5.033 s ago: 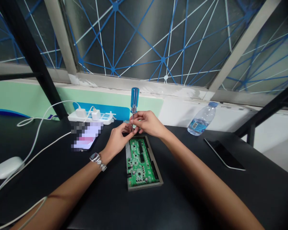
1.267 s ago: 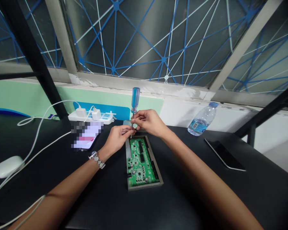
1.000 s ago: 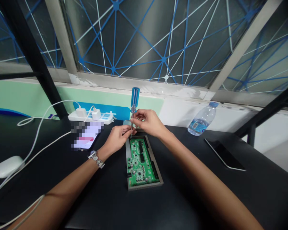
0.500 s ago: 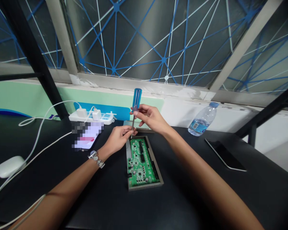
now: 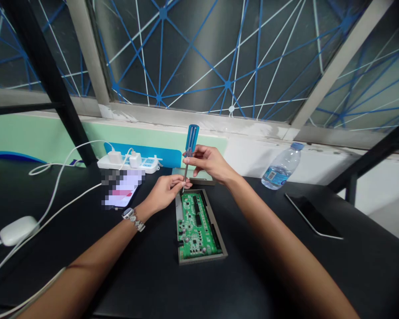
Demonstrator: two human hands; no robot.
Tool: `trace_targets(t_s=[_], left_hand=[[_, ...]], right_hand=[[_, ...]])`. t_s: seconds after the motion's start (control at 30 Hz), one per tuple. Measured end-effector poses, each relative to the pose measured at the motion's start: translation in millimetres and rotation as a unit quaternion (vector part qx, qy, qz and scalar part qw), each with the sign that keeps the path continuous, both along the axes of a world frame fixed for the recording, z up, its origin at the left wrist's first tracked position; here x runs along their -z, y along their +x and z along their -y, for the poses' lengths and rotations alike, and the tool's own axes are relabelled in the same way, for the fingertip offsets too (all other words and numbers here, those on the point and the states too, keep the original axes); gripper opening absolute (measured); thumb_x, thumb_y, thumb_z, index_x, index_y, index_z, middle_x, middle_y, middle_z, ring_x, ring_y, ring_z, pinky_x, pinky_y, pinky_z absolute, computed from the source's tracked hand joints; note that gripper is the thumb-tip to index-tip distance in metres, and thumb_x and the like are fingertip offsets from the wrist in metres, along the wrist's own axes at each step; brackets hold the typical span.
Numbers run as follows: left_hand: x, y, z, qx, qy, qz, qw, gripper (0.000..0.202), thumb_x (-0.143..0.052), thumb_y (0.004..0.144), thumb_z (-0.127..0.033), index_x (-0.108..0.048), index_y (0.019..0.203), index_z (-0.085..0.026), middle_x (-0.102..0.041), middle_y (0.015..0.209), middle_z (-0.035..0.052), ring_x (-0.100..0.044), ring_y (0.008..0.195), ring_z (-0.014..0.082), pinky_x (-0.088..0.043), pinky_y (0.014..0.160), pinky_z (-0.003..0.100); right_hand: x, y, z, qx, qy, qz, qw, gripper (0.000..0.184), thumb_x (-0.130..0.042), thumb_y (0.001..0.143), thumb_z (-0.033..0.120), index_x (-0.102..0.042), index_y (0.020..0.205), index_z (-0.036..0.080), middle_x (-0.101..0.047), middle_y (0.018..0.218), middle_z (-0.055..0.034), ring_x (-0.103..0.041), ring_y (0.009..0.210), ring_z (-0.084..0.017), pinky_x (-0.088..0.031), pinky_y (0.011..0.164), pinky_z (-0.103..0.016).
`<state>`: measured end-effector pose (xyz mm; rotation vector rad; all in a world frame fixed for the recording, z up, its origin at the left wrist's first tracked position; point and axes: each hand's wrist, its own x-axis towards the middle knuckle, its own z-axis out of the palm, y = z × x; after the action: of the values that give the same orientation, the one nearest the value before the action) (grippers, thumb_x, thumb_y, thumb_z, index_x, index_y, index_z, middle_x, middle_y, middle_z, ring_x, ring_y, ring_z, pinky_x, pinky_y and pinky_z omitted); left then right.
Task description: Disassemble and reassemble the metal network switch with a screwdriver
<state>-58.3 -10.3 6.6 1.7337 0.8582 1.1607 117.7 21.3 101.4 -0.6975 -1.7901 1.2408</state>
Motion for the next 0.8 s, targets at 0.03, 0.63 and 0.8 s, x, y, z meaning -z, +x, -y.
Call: trace_targets(t_s=[0.03, 0.63, 0.8], left_hand=[[0.3, 0, 0, 0.003, 0.000, 0.001, 1.000, 0.023, -0.056, 0.093, -0.032, -0.065, 0.102, -0.013, -0.074, 0.107, 0.0132, -0.071, 0.101, 0.0229, -0.052, 0.096, 0.038], [-15.6, 1, 12, -0.113, 0.115, -0.163, 0.973, 0.019, -0.055, 0.091, -0.028, -0.069, 0.094, -0.015, -0.074, 0.086, 0.0054, -0.069, 0.079, 0.0185, -0.051, 0.072, 0.027], [-16.1, -9, 7, -0.085, 0.147, -0.296, 0.940, 0.011, -0.060, 0.082, -0.018, -0.069, 0.086, -0.014, -0.070, 0.085, 0.0065, -0.066, 0.075, 0.0180, -0.051, 0.071, 0.028]], right_hand=[[0.8, -1, -1, 0.003, 0.004, -0.002, 1.000, 0.031, -0.081, 0.068, 0.035, -0.059, 0.082, 0.018, -0.062, 0.083, -0.0006, -0.057, 0.067, -0.012, -0.056, 0.049, -0.025], [1.2, -17, 10, 0.183, 0.183, 0.078, 0.963, 0.040, -0.076, 0.073, 0.034, -0.038, 0.067, 0.022, -0.047, 0.061, 0.0054, -0.043, 0.057, -0.011, -0.036, 0.056, -0.027], [-0.2, -15, 11, 0.167, 0.170, 0.077, 0.968, 0.041, -0.077, 0.072, 0.035, -0.038, 0.068, 0.022, -0.047, 0.061, 0.0057, -0.043, 0.057, -0.010, -0.037, 0.057, -0.027]])
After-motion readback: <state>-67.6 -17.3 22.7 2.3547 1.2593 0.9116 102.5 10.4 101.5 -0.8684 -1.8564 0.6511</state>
